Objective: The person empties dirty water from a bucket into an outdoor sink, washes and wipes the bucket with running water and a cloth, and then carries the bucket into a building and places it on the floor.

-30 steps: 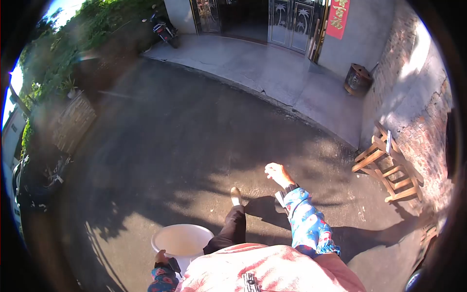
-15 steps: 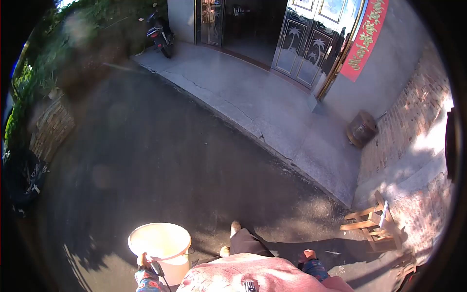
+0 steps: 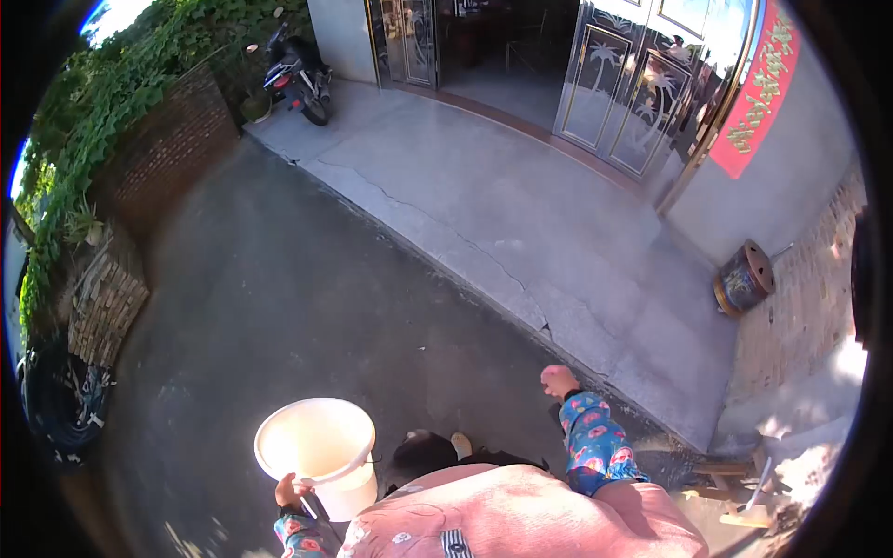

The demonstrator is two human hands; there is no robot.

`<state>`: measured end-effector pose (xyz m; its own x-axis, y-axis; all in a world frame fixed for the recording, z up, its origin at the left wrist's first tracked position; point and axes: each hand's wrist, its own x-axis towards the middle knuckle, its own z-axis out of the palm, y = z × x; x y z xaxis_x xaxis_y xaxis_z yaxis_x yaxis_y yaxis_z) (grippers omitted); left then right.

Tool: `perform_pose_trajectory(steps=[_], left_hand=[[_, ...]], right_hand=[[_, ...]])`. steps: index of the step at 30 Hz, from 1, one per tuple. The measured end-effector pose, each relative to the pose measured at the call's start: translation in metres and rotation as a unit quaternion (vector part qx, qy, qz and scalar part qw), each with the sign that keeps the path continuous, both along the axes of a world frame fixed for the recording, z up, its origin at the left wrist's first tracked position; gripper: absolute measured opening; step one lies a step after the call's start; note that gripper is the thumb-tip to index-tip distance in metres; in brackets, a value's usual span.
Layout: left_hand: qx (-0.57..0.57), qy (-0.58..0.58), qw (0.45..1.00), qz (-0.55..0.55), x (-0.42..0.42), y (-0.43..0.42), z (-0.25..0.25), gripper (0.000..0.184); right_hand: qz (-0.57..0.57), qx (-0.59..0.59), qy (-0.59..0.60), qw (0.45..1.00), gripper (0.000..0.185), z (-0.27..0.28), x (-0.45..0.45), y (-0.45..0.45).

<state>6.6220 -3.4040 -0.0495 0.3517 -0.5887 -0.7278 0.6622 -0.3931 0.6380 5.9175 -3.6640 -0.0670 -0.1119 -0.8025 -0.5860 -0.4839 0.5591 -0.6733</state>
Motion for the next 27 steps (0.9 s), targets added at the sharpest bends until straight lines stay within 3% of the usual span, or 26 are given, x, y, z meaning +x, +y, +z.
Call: perform_pose_trajectory(steps=[1, 2, 4, 5, 7, 8, 9, 11, 14, 17, 19, 20, 22, 23, 26, 27], left_hand=[[0.041, -0.055, 0.997, -0.032, -0.009, -0.039, 0.008, 0.04], [0.07, -0.022, 0.997, -0.021, 0.002, -0.056, -0.014, 0.033], [0.063, -0.325, 0.927, -0.175, 0.043, -0.085, -0.095, 0.035], [0.071, -0.324, 0.928, -0.172, 0.047, -0.111, -0.099, 0.035], [0.167, -0.384, 0.853, -0.31, 0.042, -0.184, -0.104, 0.044], [0.179, -0.46, 0.791, -0.362, 0.032, -0.22, -0.093, 0.046], [0.189, -0.472, 0.775, -0.376, 0.029, -0.254, -0.09, 0.045], [0.187, -0.388, 0.853, -0.296, 0.036, -0.326, -0.103, 0.044], [0.197, -0.173, 0.963, -0.071, 0.043, -0.406, -0.1, 0.041], [0.214, -0.066, 0.974, 0.027, 0.062, -0.513, -0.082, 0.039], [0.159, -0.089, 0.983, -0.016, 0.07, -0.595, -0.065, 0.035], [0.115, -0.112, 0.986, -0.049, 0.066, -0.636, -0.05, 0.032], [0.165, -0.072, 0.984, -0.001, 0.048, -0.727, -0.01, 0.031], [0.151, -0.084, 0.985, -0.012, 0.048, -0.755, -0.013, 0.03], [0.13, -0.104, 0.986, -0.031, 0.046, -0.845, -0.021, 0.033], [0.132, -0.108, 0.985, -0.035, 0.046, -0.873, -0.02, 0.034]], right_hand=[[0.02, -0.041, 0.004, 0.999, 0.017, 0.039, 0.032, -0.056], [0.038, -0.082, -0.022, 0.996, 0.018, 0.037, 0.05, -0.106], [0.061, -0.141, -0.077, 0.985, 0.02, 0.067, 0.095, -0.189], [0.07, -0.172, -0.113, 0.976, 0.021, 0.069, 0.111, -0.227], [0.083, -0.158, -0.126, 0.976, 0.021, 0.059, 0.125, -0.293], [0.09, -0.155, -0.139, 0.974, 0.021, 0.052, 0.131, -0.324], [0.108, -0.146, -0.081, 0.98, 0.021, 0.045, 0.128, -0.342], [0.059, -0.028, -0.039, 0.997, 0.021, -0.005, 0.1, -0.376], [0.003, 0.214, 0.033, 0.976, 0.027, -0.01, 0.062, -0.392], [-0.079, 0.219, -0.006, 0.973, 0.029, -0.002, 0.038, -0.395], [-0.206, 0.137, -0.063, 0.967, 0.021, 0.002, 0.033, -0.414], [-0.208, 0.145, -0.061, 0.965, 0.021, 0.002, 0.03, -0.422], [-0.18, 0.21, -0.033, 0.961, 0.024, -0.006, 0.029, -0.449], [-0.148, 0.267, -0.022, 0.952, 0.025, -0.009, 0.033, -0.463], [0.204, 0.201, 0.025, 0.958, 0.02, -0.022, 0.028, -0.526], [0.187, 0.206, 0.018, 0.96, 0.019, -0.031, 0.026, -0.553]])
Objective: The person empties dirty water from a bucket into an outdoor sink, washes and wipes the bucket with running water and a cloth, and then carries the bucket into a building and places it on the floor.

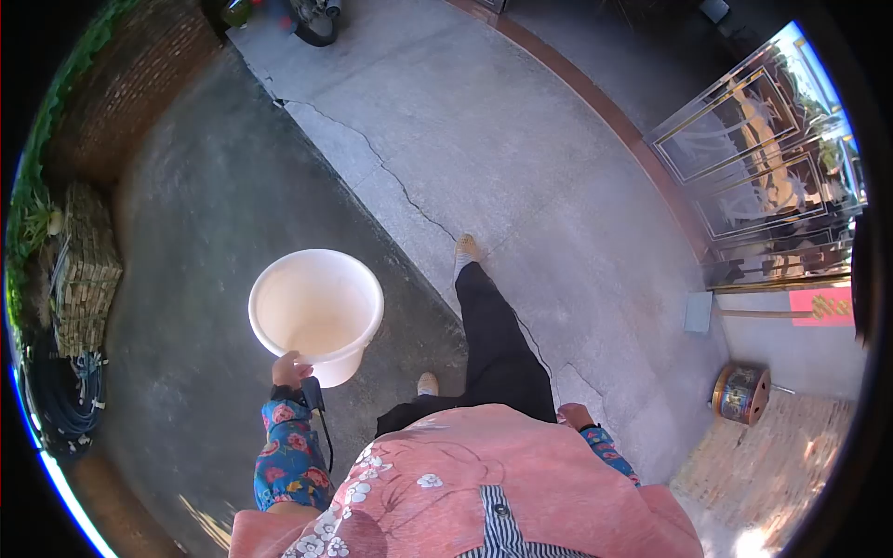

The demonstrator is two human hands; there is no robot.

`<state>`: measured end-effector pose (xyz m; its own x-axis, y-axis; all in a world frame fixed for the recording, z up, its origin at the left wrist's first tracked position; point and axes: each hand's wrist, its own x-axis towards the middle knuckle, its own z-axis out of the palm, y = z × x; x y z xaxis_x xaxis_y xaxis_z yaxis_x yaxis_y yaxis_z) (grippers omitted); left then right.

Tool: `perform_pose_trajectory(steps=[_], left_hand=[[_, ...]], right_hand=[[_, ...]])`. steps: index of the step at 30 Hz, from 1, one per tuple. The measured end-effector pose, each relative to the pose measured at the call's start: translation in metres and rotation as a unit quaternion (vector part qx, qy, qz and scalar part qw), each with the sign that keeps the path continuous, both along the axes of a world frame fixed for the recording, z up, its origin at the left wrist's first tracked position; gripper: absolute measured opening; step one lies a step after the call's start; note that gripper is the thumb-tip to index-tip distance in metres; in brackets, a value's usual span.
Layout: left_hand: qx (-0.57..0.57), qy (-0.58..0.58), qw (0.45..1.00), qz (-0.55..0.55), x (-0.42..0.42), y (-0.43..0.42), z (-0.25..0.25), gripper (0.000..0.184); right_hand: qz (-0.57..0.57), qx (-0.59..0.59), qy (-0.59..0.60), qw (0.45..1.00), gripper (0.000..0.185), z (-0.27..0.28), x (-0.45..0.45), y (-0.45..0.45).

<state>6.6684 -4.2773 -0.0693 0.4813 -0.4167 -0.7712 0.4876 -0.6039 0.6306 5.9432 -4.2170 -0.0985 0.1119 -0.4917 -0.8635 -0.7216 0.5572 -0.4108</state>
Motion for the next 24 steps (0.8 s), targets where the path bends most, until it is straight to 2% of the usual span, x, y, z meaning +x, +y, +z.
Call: perform_pose_trajectory(steps=[1, 2, 3, 5, 6, 9, 10, 13, 15, 19, 21, 23, 24], left_hand=[[0.003, -0.003, 1.0, -0.006, 0.001, -0.029, 0.004, 0.035], [0.012, 0.009, 1.0, -0.01, 0.002, -0.047, 0.011, 0.036], [0.003, 0.019, 1.0, -0.01, 0.0, -0.075, 0.016, 0.036], [0.089, 0.003, 0.995, 0.037, -0.001, -0.134, 0.032, 0.031], [0.06, -0.024, 0.998, -0.021, 0.001, -0.162, 0.047, 0.03], [0.08, -0.022, 0.996, -0.025, 0.006, -0.269, 0.084, 0.027], [0.078, -0.02, 0.996, -0.024, 0.003, -0.295, 0.095, 0.027], [0.02, -0.062, 0.998, -0.018, 0.005, -0.353, 0.11, 0.026], [-0.016, -0.099, 0.987, -0.126, 0.022, -0.386, 0.096, 0.029], [0.012, -0.066, 0.998, -0.021, 0.031, -0.488, 0.09, 0.033], [-0.001, -0.057, 0.998, -0.029, 0.05, -0.547, 0.059, 0.033], [-0.075, -0.067, 0.995, -0.018, 0.071, -0.607, 0.024, 0.034], [0.011, -0.019, 0.998, 0.056, 0.065, -0.656, 0.031, 0.033]], right_hand=[[-0.021, 0.005, -0.001, 1.0, 0.019, -0.008, -0.002, -0.026], [-0.268, 0.08, 0.001, 0.96, 0.021, -0.004, 0.005, -0.061], [-0.267, 0.073, -0.007, 0.961, 0.021, -0.001, 0.006, -0.105], [-0.308, 0.08, 0.038, 0.947, 0.023, 0.013, 0.009, -0.179], [-0.38, 0.051, 0.025, 0.923, 0.025, 0.022, 0.013, -0.214], [-0.375, 0.027, 0.024, 0.926, 0.022, 0.048, 0.018, -0.326], [-0.342, 0.002, 0.02, 0.939, 0.02, 0.055, 0.017, -0.361], [-0.301, -0.033, -0.011, 0.953, 0.02, 0.063, 0.016, -0.463], [-0.298, -0.046, -0.005, 0.953, 0.019, 0.072, 0.026, -0.533], [-0.297, -0.075, 0.006, 0.952, 0.02, 0.086, 0.054, -0.645], [-0.3, -0.072, 0.003, 0.951, 0.021, 0.089, 0.065, -0.693], [-0.304, -0.064, 0.004, 0.95, 0.023, 0.087, 0.081, -0.719], [-0.352, -0.046, -0.002, 0.935, 0.022, 0.085, 0.084, -0.735]])
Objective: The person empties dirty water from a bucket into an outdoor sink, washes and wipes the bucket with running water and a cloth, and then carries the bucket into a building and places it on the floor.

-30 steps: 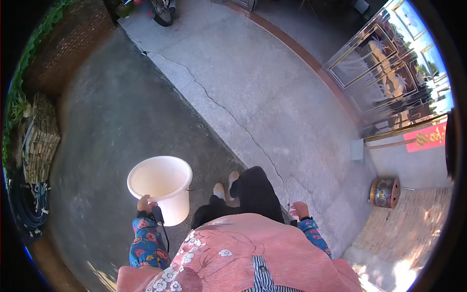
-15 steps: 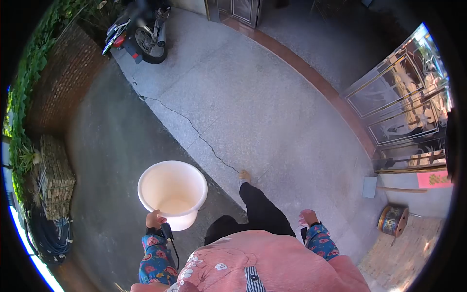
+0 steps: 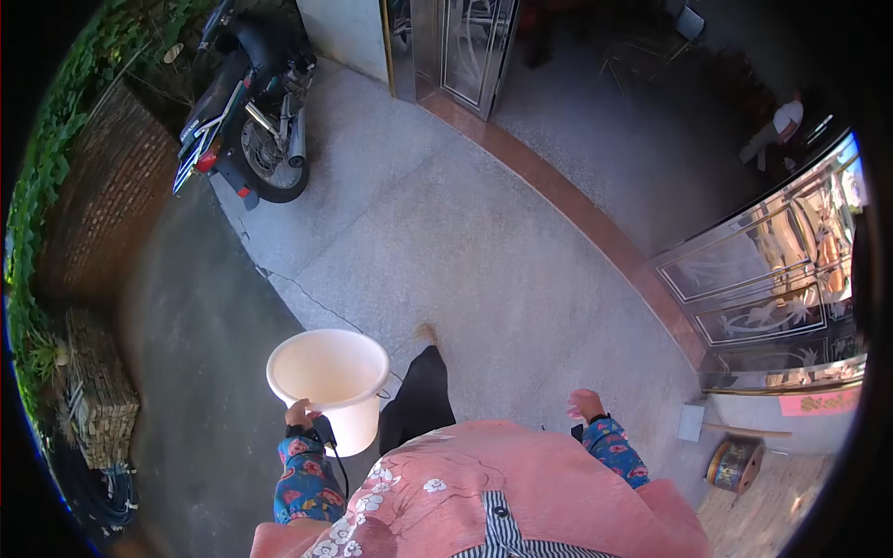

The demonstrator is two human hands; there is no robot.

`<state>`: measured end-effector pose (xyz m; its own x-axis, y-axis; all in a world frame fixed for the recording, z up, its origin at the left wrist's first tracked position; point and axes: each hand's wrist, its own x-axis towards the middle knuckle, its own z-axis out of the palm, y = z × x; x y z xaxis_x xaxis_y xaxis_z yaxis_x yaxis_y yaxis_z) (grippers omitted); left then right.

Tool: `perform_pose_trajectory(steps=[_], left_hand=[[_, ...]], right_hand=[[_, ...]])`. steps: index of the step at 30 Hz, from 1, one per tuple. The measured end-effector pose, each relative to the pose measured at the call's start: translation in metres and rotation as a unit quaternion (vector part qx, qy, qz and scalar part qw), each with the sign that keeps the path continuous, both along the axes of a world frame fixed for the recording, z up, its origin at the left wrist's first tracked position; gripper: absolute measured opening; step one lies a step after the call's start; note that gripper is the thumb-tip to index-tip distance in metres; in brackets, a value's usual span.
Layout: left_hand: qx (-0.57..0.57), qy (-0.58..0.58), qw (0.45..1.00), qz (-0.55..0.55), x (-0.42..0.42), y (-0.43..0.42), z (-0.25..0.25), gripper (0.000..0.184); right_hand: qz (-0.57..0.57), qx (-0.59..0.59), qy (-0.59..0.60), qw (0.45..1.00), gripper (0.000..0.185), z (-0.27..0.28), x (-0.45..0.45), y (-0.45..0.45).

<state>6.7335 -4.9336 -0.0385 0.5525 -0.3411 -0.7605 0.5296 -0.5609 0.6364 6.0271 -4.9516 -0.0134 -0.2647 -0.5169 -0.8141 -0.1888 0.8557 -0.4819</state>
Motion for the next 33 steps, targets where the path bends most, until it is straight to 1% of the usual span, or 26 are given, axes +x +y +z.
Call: perform_pose_trajectory(steps=[1, 3, 4, 6, 7, 9, 10, 11, 12, 13, 14, 16, 17, 18, 19, 20, 21, 22, 23, 25, 27, 29, 31, 32, 33], left_hand=[[-0.001, 0.011, 1.0, 0.009, -0.012, -0.043, 0.003, 0.033], [0.033, 0.022, 0.999, 0.031, -0.017, -0.114, 0.019, 0.034], [0.026, 0.025, 0.999, 0.025, -0.016, -0.153, 0.019, 0.034], [0.004, 0.03, 1.0, 0.008, -0.013, -0.222, 0.015, 0.035], [-0.015, 0.033, 0.999, 0.001, -0.012, -0.257, 0.012, 0.035], [-0.005, 0.014, 1.0, -0.013, -0.019, -0.337, 0.022, 0.034], [-0.005, 0.024, 0.999, -0.023, -0.018, -0.37, 0.021, 0.034], [-0.006, 0.035, 0.999, -0.031, -0.018, -0.406, 0.019, 0.033], [-0.014, 0.038, 0.999, -0.027, -0.021, -0.441, 0.019, 0.033], [0.012, 0.032, 0.999, -0.029, -0.024, -0.478, 0.019, 0.034], [-0.006, 0.046, 0.998, -0.031, -0.025, -0.51, 0.015, 0.034], [-0.016, 0.062, 0.997, -0.048, -0.03, -0.567, 0.009, 0.036], [-0.014, 0.061, 0.996, -0.061, -0.035, -0.601, 0.01, 0.037], [0.023, 0.075, 0.996, -0.037, -0.042, -0.631, 0.013, 0.038], [0.022, 0.064, 0.997, -0.04, -0.049, -0.663, 0.015, 0.038], [-0.003, 0.052, 0.996, -0.072, -0.051, -0.693, 0.017, 0.037], [-0.019, 0.046, 0.993, -0.109, -0.051, -0.717, 0.015, 0.037], [-0.027, 0.06, 0.99, -0.128, -0.051, -0.745, 0.017, 0.034], [-0.051, 0.115, 0.986, -0.108, -0.045, -0.768, -0.001, 0.034], [-0.045, 0.119, 0.989, -0.075, -0.067, -0.825, 0.007, 0.032], [-0.042, 0.12, 0.99, -0.065, -0.069, -0.869, -0.024, 0.029], [-0.031, 0.119, 0.991, -0.057, -0.082, -0.919, -0.052, 0.026], [-0.044, 0.15, 0.985, -0.075, -0.09, -0.966, -0.081, 0.024], [-0.07, 0.168, 0.979, -0.097, -0.088, -0.989, -0.108, 0.022], [-0.067, 0.173, 0.977, -0.101, -0.089, -1.014, -0.126, 0.022]], right_hand=[[-0.042, 0.02, -0.01, 0.999, 0.022, 0.007, -0.004, -0.022], [0.032, 0.065, 0.001, 0.997, 0.029, 0.031, 0.012, -0.056], [0.036, 0.066, 0.003, 0.997, 0.029, 0.035, 0.016, -0.077], [-0.035, 0.053, 0.005, 0.998, 0.03, 0.037, 0.026, -0.1], [-0.033, 0.057, 0.002, 0.998, 0.03, 0.036, 0.03, -0.112], [-0.049, 0.056, 0.01, 0.997, 0.029, 0.038, 0.041, -0.138], [-0.043, 0.038, -0.005, 0.998, 0.03, 0.026, 0.04, -0.145], [-0.034, 0.058, 0.007, 0.998, 0.033, 0.025, 0.046, -0.158], [0.075, 0.042, 0.029, 0.996, 0.034, 0.019, 0.047, -0.168], [0.182, 0.026, 0.049, 0.982, 0.035, 0.013, 0.045, -0.18], [0.152, 0.0, -0.006, 0.988, 0.036, 0.018, 0.043, -0.195], [0.147, 0.018, -0.004, 0.989, 0.035, 0.005, 0.044, -0.231], [0.143, 0.025, 0.001, 0.989, 0.034, -0.016, 0.04, -0.249], [0.121, 0.038, 0.023, 0.992, 0.033, -0.036, 0.04, -0.269], [0.118, 0.036, 0.012, 0.992, 0.033, -0.039, 0.039, -0.306], [0.015, 0.082, 0.002, 0.996, 0.032, -0.036, 0.046, -0.344], [-0.091, 0.138, -0.003, 0.986, 0.031, -0.034, 0.055, -0.37], [-0.092, 0.112, -0.023, 0.989, 0.032, -0.033, 0.06, -0.398], [-0.084, 0.081, -0.038, 0.992, 0.032, -0.031, 0.062, -0.433], [-0.073, 0.072, -0.042, 0.994, 0.03, -0.024, 0.066, -0.501], [-0.062, 0.07, -0.054, 0.994, 0.028, -0.015, 0.068, -0.543], [-0.064, 0.05, -0.038, 0.996, 0.027, -0.015, 0.071, -0.593], [-0.088, 0.051, -0.028, 0.994, 0.026, -0.016, 0.076, -0.62], [-0.104, 0.052, -0.019, 0.993, 0.025, -0.015, 0.081, -0.63], [-0.119, 0.053, -0.01, 0.991, 0.025, -0.014, 0.085, -0.637]])
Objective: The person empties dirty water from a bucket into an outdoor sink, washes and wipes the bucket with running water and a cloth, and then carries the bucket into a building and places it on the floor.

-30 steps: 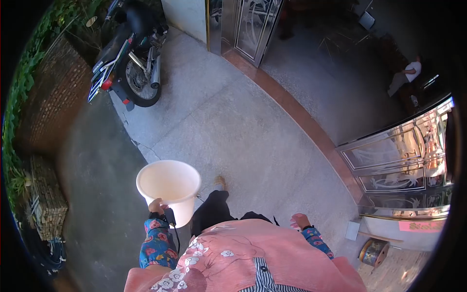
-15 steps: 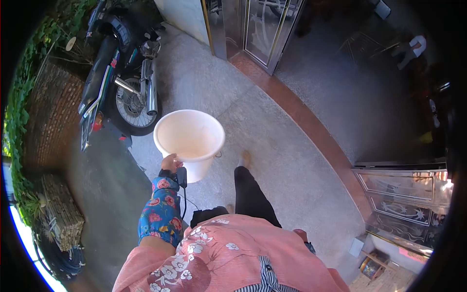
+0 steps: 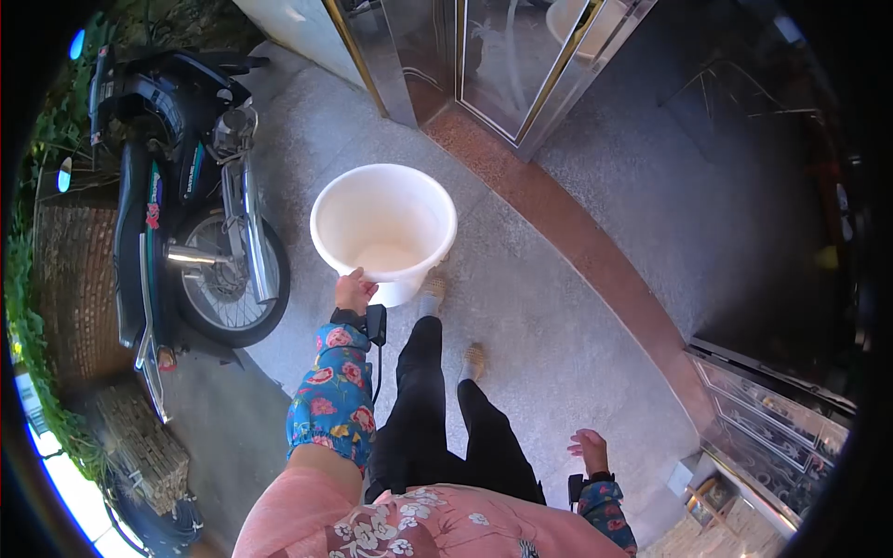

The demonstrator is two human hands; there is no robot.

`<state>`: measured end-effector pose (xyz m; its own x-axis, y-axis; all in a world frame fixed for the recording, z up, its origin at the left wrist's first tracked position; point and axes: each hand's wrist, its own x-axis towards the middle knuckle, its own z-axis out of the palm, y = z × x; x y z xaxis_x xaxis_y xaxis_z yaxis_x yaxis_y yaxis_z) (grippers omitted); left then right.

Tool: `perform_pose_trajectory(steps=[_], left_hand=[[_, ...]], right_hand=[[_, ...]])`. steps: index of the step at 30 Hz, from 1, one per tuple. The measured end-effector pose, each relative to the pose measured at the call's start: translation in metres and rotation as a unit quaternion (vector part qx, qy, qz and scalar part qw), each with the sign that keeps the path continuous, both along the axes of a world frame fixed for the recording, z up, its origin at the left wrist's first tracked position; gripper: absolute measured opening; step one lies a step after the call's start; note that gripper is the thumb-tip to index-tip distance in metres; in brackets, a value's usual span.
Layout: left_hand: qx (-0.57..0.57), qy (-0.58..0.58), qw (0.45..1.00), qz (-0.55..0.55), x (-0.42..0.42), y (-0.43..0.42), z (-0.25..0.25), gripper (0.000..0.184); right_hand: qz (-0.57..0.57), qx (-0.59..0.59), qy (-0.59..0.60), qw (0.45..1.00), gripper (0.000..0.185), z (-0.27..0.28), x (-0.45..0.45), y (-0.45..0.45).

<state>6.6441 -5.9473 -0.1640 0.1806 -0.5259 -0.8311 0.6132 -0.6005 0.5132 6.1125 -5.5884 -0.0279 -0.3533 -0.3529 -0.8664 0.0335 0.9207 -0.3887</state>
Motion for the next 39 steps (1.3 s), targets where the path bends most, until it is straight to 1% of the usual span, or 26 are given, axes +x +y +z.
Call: perform_pose_trajectory(steps=[3, 4, 7, 12, 14, 17, 20, 21, 22, 23, 24, 25, 26, 27, 28, 29, 30, 31, 32, 33, 34, 35, 36, 37, 38, 39], left_hand=[[0.006, -0.018, 1.0, -0.002, -0.019, -0.079, -0.054, 0.022], [-0.02, -0.011, 1.0, 0.004, -0.023, -0.098, -0.064, 0.022], [-0.054, 0.012, 0.998, -0.005, -0.025, -0.141, -0.098, 0.023], [-0.079, 0.022, 0.997, -0.016, -0.024, -0.184, -0.14, 0.022], [-0.086, 0.033, 0.993, -0.08, -0.015, -0.194, -0.153, 0.022], [-0.012, -0.018, 0.99, -0.137, -0.001, -0.198, -0.175, 0.029], [0.059, -0.081, 0.981, -0.164, -0.001, -0.205, -0.168, 0.038], [-0.003, -0.109, 0.951, -0.29, 0.021, -0.191, -0.198, 0.054], [0.071, -0.111, 0.97, -0.206, -0.001, -0.198, -0.154, 0.072], [0.072, -0.152, 0.945, -0.28, -0.002, -0.194, -0.141, 0.086], [0.102, -0.214, 0.907, -0.347, -0.018, -0.196, -0.103, 0.092], [0.099, -0.232, 0.858, -0.447, -0.019, -0.193, -0.081, 0.088], [-0.049, -0.365, 0.76, -0.535, 0.006, -0.171, -0.124, 0.08], [-0.112, -0.363, 0.677, -0.63, 0.009, -0.167, -0.099, 0.072], [-0.115, -0.296, 0.631, -0.708, 0.022, -0.163, -0.093, 0.07], [-0.01, -0.163, 0.657, -0.736, 0.027, -0.165, -0.062, 0.061], [0.135, -0.058, 0.727, -0.67, 0.023, -0.164, -0.018, 0.055], [0.179, 0.07, 0.798, -0.571, 0.037, -0.16, -0.003, 0.054], [0.17, 0.09, 0.869, -0.456, 0.044, -0.15, 0.019, 0.053], [0.152, 0.056, 0.925, -0.343, 0.071, -0.129, 0.009, 0.053], [0.27, -0.035, 0.886, -0.376, 0.097, -0.113, -0.001, 0.055], [0.222, 0.012, 0.8, -0.557, 0.131, -0.093, -0.022, 0.05], [0.129, 0.047, 0.696, -0.705, 0.14, -0.079, -0.013, 0.045], [0.17, -0.033, 0.647, -0.742, 0.12, -0.071, 0.004, 0.046], [0.191, -0.069, 0.628, -0.751, 0.083, -0.07, 0.01, 0.047], [0.181, -0.089, 0.603, -0.771, 0.047, -0.069, 0.016, 0.048]], right_hand=[[-0.041, 0.044, 0.013, 0.998, 0.023, -0.003, 0.017, 0.0], [-0.046, 0.07, 0.005, 0.997, 0.023, 0.001, 0.026, 0.005], [-0.021, 0.149, -0.026, 0.988, 0.025, 0.007, 0.057, 0.011], [-0.062, 0.193, -0.063, 0.977, 0.025, 0.004, 0.092, -0.01], [-0.078, 0.197, -0.056, 0.976, 0.026, 0.002, 0.102, -0.031], [-0.098, 0.196, -0.05, 0.974, 0.027, -0.001, 0.11, -0.064], [-0.111, 0.151, -0.061, 0.981, 0.03, -0.001, 0.112, -0.078], [-0.092, 0.147, -0.052, 0.983, 0.03, 0.002, 0.113, -0.081], [-0.076, 0.144, -0.045, 0.986, 0.029, 0.003, 0.115, -0.087], [-0.045, 0.145, -0.028, 0.988, 0.03, 0.005, 0.116, -0.092], [-0.014, 0.146, -0.011, 0.989, 0.031, 0.011, 0.113, -0.096], [0.007, 0.144, 0.005, 0.99, 0.033, 0.017, 0.109, -0.1], [0.03, 0.139, 0.019, 0.99, 0.035, 0.025, 0.105, -0.1], [-0.018, 0.124, 0.004, 0.992, 0.037, 0.032, 0.101, -0.099], [-0.064, 0.102, -0.006, 0.993, 0.039, 0.038, 0.091, -0.096], [-0.135, 0.09, -0.078, 0.984, 0.039, 0.041, 0.079, -0.084], [-0.15, 0.07, -0.061, 0.984, 0.039, 0.054, 0.074, -0.074], [-0.268, 0.014, -0.11, 0.957, 0.04, 0.064, 0.07, -0.066], [-0.375, -0.053, -0.161, 0.911, 0.042, 0.069, 0.065, -0.057], [-0.362, 0.019, -0.139, 0.922, 0.045, 0.068, 0.063, -0.036], [-0.348, 0.089, -0.116, 0.926, 0.049, 0.057, 0.065, 0.001], [-0.005, 0.202, -0.104, 0.974, 0.059, 0.003, 0.06, 0.07], [-0.071, 0.208, -0.148, 0.964, 0.07, 0.005, 0.062, 0.062], [-0.131, 0.211, -0.196, 0.949, 0.083, 0.018, 0.073, 0.049], [-0.235, 0.25, -0.232, 0.91, 0.091, 0.059, 0.069, 0.0], [-0.219, 0.191, -0.325, 0.9, 0.094, 0.006, 0.059, 0.034]])
